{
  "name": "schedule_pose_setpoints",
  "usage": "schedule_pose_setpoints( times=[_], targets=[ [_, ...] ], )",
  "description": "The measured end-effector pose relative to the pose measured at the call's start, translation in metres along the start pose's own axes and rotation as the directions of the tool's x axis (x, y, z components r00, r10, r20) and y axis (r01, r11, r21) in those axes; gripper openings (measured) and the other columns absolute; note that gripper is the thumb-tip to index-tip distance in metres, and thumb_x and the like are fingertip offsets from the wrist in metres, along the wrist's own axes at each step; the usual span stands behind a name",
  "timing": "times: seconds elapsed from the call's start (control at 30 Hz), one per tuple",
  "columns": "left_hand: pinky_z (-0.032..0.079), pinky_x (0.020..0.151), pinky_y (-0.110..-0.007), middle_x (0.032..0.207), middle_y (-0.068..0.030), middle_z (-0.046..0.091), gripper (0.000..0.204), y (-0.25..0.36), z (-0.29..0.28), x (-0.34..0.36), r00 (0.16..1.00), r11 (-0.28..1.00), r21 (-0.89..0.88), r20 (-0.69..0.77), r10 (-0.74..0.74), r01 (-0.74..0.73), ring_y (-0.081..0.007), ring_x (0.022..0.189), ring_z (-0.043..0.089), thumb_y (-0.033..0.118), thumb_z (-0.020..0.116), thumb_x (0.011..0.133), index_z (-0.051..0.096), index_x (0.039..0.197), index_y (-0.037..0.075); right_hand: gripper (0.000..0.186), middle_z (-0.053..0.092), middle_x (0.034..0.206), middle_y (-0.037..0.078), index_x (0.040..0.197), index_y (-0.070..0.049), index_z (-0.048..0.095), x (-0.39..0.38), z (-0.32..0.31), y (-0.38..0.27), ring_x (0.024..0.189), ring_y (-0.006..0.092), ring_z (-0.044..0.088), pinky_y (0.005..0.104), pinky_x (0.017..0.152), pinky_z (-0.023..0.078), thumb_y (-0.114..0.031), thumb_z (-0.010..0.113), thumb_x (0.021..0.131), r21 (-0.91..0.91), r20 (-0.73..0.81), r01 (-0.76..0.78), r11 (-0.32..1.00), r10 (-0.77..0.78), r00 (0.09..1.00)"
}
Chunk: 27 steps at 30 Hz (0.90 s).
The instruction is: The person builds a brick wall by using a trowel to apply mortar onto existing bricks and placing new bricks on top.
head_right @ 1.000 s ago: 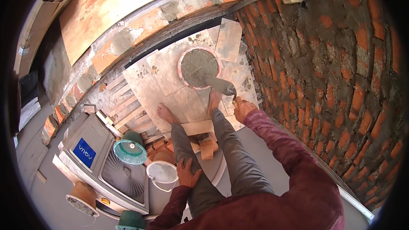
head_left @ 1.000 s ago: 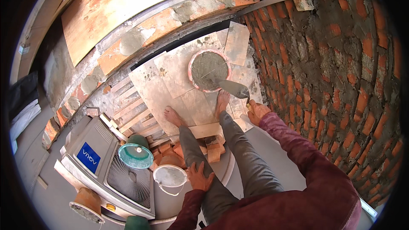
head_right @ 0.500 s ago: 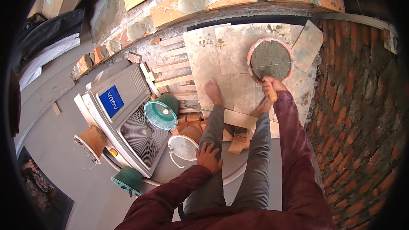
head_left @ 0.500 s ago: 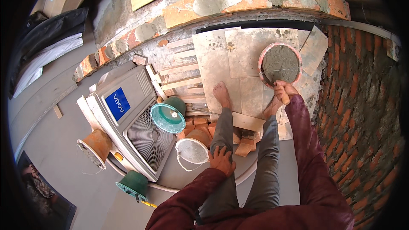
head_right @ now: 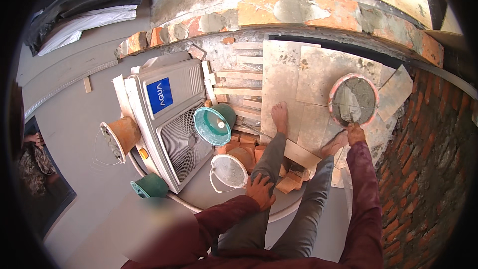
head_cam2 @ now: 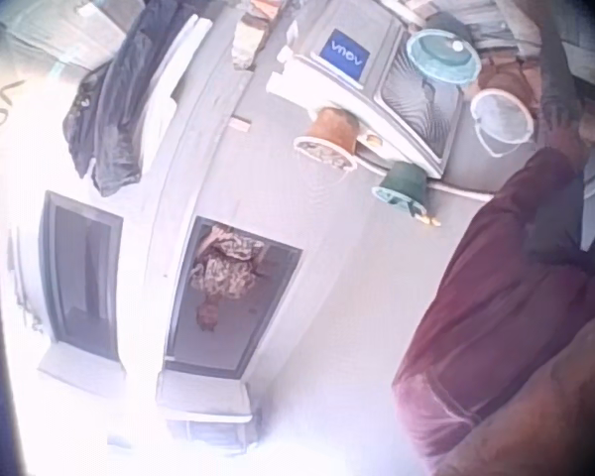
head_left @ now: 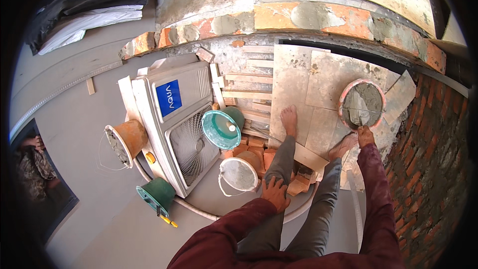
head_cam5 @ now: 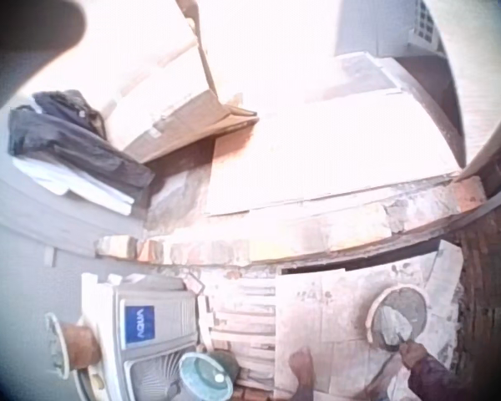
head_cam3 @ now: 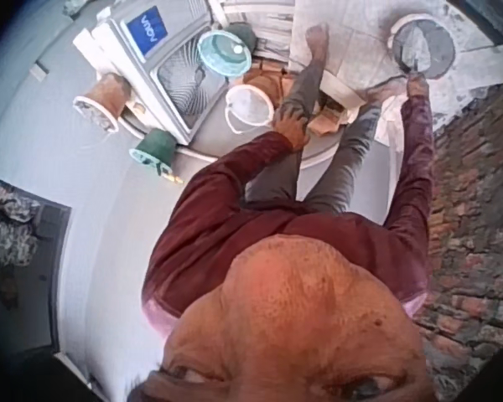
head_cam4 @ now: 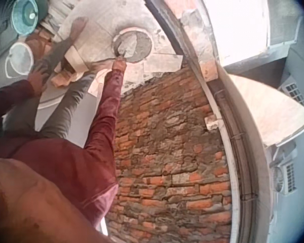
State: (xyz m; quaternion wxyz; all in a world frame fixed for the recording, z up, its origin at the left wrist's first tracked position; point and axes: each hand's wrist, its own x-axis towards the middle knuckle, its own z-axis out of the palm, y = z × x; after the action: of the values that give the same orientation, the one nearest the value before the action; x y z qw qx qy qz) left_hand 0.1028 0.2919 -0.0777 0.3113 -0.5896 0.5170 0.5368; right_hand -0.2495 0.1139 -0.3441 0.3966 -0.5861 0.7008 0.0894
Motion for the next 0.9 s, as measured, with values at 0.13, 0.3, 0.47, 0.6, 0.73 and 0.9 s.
schedule_pose_setpoints(
  times=[0.13,0.3,0.47,0.6,0.73,0.9],
  targets=[
    [0.012,0.112,-0.066,0.148,-0.0133,0.040,0.060,-0.004,0.002,-0.012,1.000,0.999,-0.028,-0.019,-0.023,0.023,-0.0373,0.143,0.025,0.046,0.056,0.085,0.055,0.133,0.011,0.035,0.065,0.090,0.033,0.105,0.000,0.055,-0.031,-0.041,-0.021,0.089,0.0506,0.063,0.0548,0.077,0.052,-0.033,0.053,0.093,-0.204,0.155,-0.041,0.978,0.074,0.985],
    [0.014,0.111,-0.067,0.148,-0.0139,0.040,0.060,-0.007,0.012,-0.009,0.999,0.999,-0.026,-0.017,-0.035,0.035,-0.0371,0.143,0.025,0.046,0.055,0.085,0.054,0.133,0.010,0.031,0.066,0.105,0.029,0.115,0.000,0.050,-0.078,-0.104,-0.023,0.099,0.0448,0.064,0.0519,0.086,0.050,-0.020,0.056,0.091,-0.429,0.197,-0.085,0.899,0.185,0.963],
    [0.014,0.111,-0.067,0.148,-0.0142,0.040,0.060,0.003,0.001,-0.002,1.000,1.000,0.019,0.009,0.010,-0.010,-0.0377,0.143,0.025,0.046,0.054,0.086,0.054,0.134,0.010,0.037,0.066,0.103,0.029,0.116,-0.001,0.052,-0.004,-0.040,-0.022,0.106,0.0455,0.062,0.0486,0.088,0.051,-0.001,0.055,0.080,-0.291,0.177,-0.131,0.948,0.188,0.966],
    [0.014,0.112,-0.066,0.148,-0.0138,0.041,0.060,0.010,0.005,-0.002,0.999,0.999,0.038,0.013,-0.029,0.028,-0.0377,0.143,0.025,0.046,0.055,0.086,0.055,0.133,0.010,0.011,0.045,0.065,-0.001,0.087,-0.011,0.053,0.023,-0.057,-0.045,0.045,0.0117,0.041,0.0279,0.038,0.032,-0.013,0.063,0.082,0.593,0.598,-0.600,0.537,0.206,0.775],
    [0.013,0.115,-0.063,0.149,-0.0126,0.041,0.059,0.010,0.011,0.004,1.000,0.999,0.036,-0.019,-0.024,0.025,-0.0363,0.143,0.025,0.046,0.056,0.085,0.057,0.132,0.011,0.015,0.046,0.066,-0.003,0.101,-0.003,0.056,-0.011,-0.091,-0.023,0.046,0.0050,0.042,0.0194,0.035,0.032,-0.017,0.057,0.094,0.535,0.788,-0.803,-0.262,-0.187,0.586],
    [0.013,0.116,-0.061,0.148,-0.0106,0.042,0.059,0.013,0.007,-0.005,0.996,0.997,0.015,-0.039,-0.078,0.079,-0.0356,0.144,0.025,0.046,0.058,0.083,0.058,0.131,0.011,0.035,0.046,0.068,0.000,0.098,-0.008,0.053,-0.079,-0.117,-0.087,0.047,0.0070,0.043,0.0224,0.037,0.036,-0.042,0.047,0.101,0.668,0.716,-0.707,0.233,0.056,0.696]
  ],
)
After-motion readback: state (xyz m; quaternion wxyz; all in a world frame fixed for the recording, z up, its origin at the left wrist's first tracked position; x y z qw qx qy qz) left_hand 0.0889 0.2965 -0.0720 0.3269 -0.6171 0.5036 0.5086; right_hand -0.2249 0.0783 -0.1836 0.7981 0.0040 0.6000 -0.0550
